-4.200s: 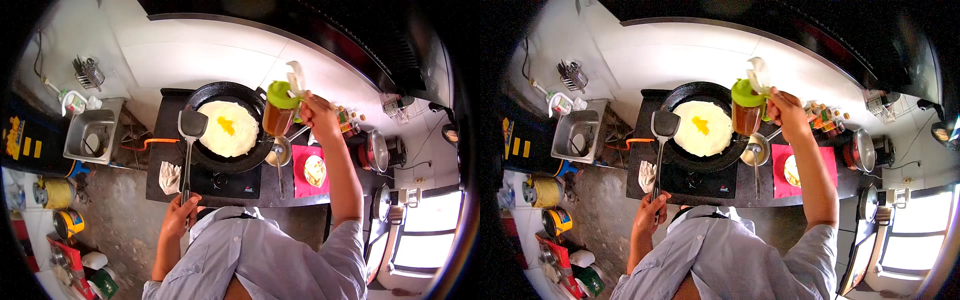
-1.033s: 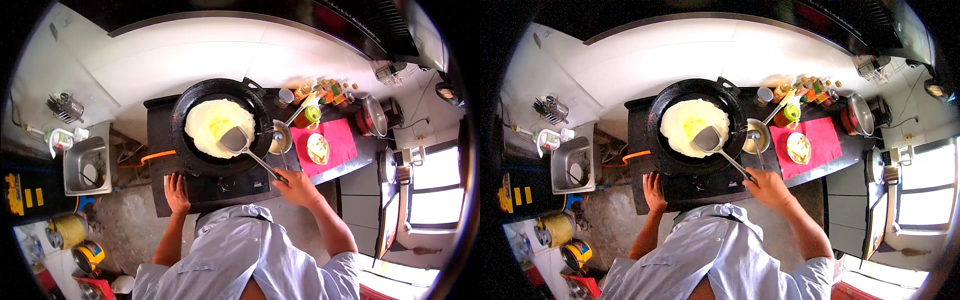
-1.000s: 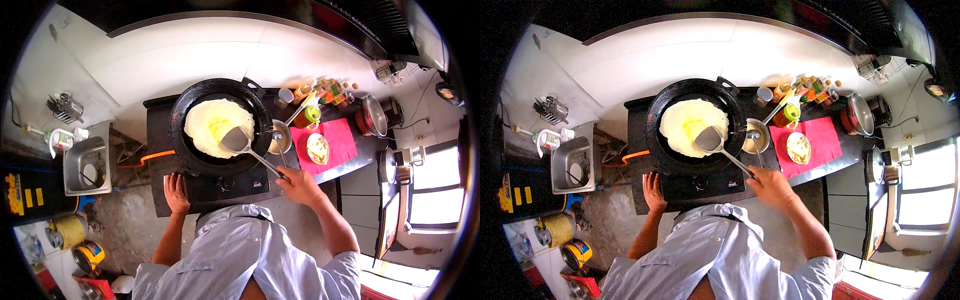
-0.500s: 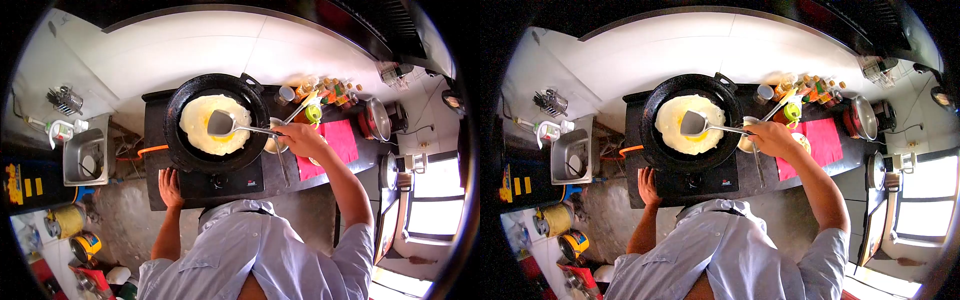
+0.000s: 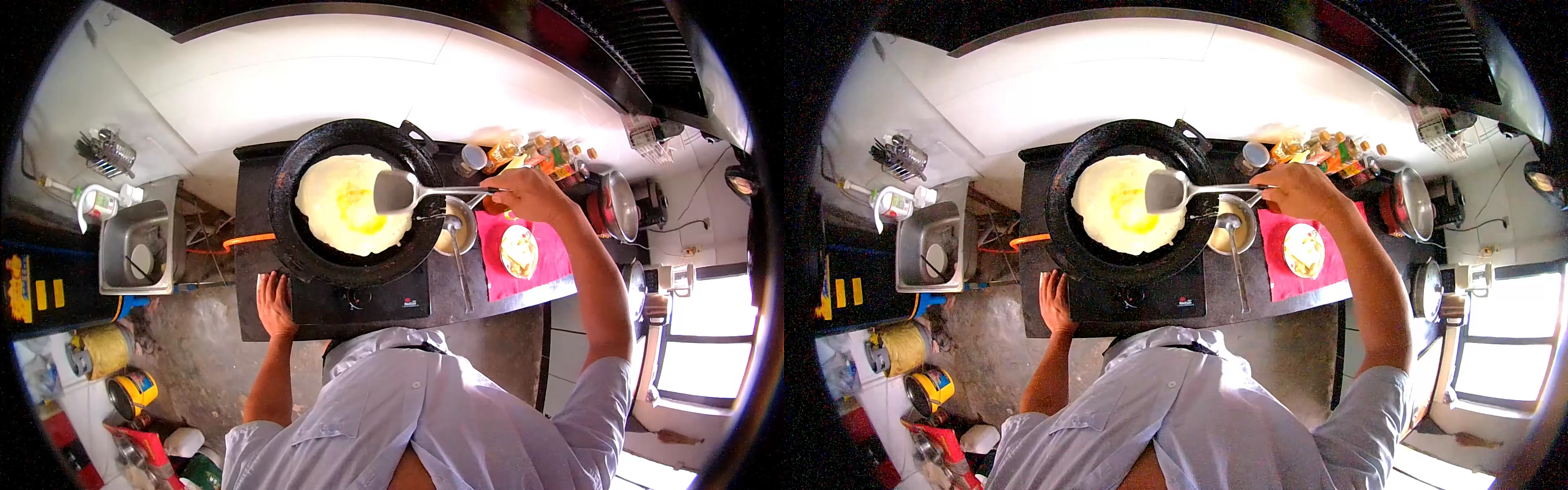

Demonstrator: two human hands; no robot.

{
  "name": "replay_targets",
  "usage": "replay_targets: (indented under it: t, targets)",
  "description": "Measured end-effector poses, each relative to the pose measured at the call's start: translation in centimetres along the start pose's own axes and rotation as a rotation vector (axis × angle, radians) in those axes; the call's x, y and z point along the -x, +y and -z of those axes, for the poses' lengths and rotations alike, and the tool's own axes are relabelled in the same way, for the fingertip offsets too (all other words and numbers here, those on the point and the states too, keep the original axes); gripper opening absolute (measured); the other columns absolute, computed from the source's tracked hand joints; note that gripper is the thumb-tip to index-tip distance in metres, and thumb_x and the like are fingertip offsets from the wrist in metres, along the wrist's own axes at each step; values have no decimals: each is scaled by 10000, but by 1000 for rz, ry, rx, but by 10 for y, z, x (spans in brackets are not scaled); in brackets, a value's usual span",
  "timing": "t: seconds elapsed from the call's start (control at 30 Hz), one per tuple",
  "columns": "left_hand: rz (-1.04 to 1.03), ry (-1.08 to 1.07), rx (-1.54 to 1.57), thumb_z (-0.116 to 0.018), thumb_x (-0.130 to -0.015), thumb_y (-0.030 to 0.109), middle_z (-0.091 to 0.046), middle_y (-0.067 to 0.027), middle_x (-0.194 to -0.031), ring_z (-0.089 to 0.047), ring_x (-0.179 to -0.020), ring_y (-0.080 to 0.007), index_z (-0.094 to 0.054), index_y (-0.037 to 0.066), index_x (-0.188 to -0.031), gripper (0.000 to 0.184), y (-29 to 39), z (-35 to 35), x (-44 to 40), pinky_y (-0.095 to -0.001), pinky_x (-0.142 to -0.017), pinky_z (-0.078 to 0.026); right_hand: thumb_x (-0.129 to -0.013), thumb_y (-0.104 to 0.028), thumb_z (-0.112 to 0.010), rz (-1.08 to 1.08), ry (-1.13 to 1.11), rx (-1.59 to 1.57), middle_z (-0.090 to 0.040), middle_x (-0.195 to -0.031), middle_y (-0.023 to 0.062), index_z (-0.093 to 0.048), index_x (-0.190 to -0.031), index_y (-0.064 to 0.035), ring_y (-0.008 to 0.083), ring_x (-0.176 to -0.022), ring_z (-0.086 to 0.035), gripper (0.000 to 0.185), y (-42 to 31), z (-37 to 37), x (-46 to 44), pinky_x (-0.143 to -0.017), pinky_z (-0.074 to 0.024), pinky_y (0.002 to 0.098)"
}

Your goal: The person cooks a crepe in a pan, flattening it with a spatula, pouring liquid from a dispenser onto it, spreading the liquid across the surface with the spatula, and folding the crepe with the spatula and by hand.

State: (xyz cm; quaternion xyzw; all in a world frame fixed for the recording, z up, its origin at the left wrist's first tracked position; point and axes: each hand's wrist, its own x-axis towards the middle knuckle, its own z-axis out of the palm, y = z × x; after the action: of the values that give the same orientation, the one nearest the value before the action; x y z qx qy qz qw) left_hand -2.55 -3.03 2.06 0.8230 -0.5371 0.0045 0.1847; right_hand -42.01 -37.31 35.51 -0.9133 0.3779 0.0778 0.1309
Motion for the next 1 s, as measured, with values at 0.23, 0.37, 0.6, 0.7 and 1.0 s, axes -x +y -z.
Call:
replay_targets:
  t: [0.23,0.37,0.6,0.7,1.0]
  targets:
    - [9,-6,27,-639,-929,62,-517,-80,-1558,-388,-1516,-308,-618,131,-1406,482,-6,-9,3,-429,-1254,-314,-928,-186,-716,5,-140,131,-748,-998,140,-767,-1210,-147,327,-931,-722,290,-13,9,-9,-840,-550,460]
    - [-10,66,9,-656,-992,151,-611,-97,-1463,-483,-1445,-327,-706,128,-1292,305,-3,-5,0,-453,-1213,-373,-937,-223,-714,-9,-57,247,-752,-1016,149,-765,-1209,-169,335,-947,-728,282,-1,18,-13,-854,-556,482]
    - [-3,6,4,-664,-960,114,-584,-99,-1486,-452,-1463,-337,-671,121,-1339,379,0,2,0,-461,-1221,-354,-966,-257,-675,-61,101,35,-756,-1018,181,-715,-1277,-129,359,-952,-738,339,-16,5,-8,-841,-574,484]
    - [-2,-4,99,-674,-928,103,-540,-101,-1531,-397,-1503,-338,-626,110,-1396,471,-10,-5,2,-455,-1243,-313,-984,-229,-618,-134,104,-306,-744,-998,218,-688,-1277,-48,372,-931,-737,351,-42,-34,-5,-835,-570,458]
    - [12,281,422,-622,-975,82,-724,-157,-1066,-686,-917,-320,-708,-11,-1217,273,23,79,1,-408,-845,-551,-973,-107,-641,-349,-1,-1345,-659,-781,86,-564,-1334,53,154,-670,-673,402,-122,-119,32,-608,-568,297]
